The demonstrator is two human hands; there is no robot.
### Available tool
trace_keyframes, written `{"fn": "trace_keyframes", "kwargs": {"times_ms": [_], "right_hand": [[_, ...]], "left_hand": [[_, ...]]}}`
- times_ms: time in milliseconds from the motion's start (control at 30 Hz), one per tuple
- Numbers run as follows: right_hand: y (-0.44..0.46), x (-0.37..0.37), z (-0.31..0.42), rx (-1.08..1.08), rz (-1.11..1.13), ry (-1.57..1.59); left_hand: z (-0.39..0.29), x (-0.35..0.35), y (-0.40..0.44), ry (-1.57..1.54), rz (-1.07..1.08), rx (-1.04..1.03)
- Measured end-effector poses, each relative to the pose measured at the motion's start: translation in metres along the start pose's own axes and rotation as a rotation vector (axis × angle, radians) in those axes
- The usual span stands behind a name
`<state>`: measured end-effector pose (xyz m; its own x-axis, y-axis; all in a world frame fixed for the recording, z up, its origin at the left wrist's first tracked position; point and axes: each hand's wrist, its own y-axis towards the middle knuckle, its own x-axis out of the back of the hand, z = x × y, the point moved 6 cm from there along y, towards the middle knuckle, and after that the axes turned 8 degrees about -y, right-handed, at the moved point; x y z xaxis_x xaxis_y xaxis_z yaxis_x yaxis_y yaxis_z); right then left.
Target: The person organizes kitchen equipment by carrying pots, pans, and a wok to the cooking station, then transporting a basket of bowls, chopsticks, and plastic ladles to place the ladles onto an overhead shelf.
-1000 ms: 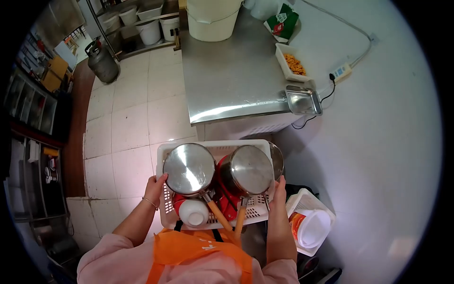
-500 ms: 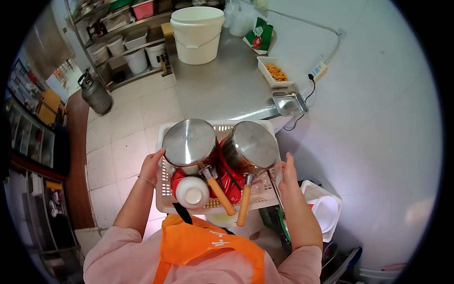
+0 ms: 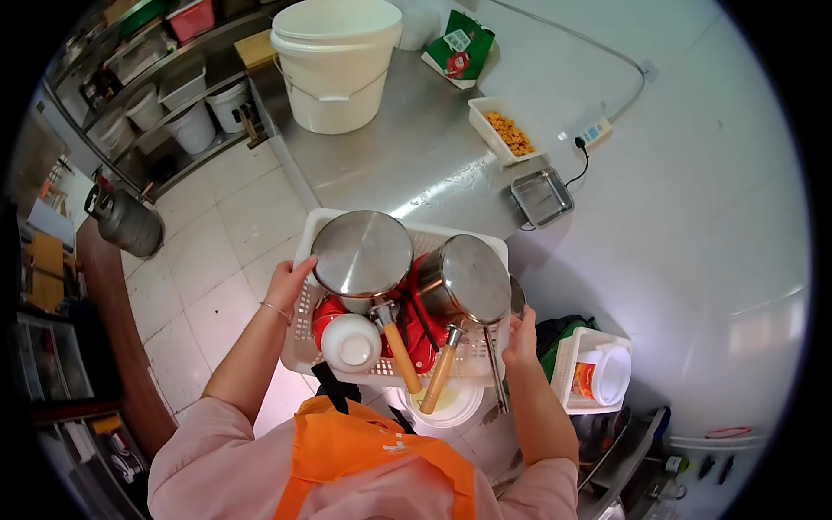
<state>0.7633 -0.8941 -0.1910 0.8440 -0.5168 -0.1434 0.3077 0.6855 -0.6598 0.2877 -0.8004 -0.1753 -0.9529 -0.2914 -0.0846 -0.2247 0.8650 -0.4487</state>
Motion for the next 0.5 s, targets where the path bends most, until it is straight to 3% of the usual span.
{"fn": "trace_keyframes", "kwargs": {"times_ms": [333,500], "right_hand": [[0.018,-0.001,0.001,0.069,-0.087,-0.006],[0.149,-0.079,0.061,0.075,-0.064,0.089]], "left_hand": [[-0.018,-0.035,0.062,-0.006,0.145,0.011],[-0.057,-0.105,0.253,0.066,0.195,-0.033]]}}
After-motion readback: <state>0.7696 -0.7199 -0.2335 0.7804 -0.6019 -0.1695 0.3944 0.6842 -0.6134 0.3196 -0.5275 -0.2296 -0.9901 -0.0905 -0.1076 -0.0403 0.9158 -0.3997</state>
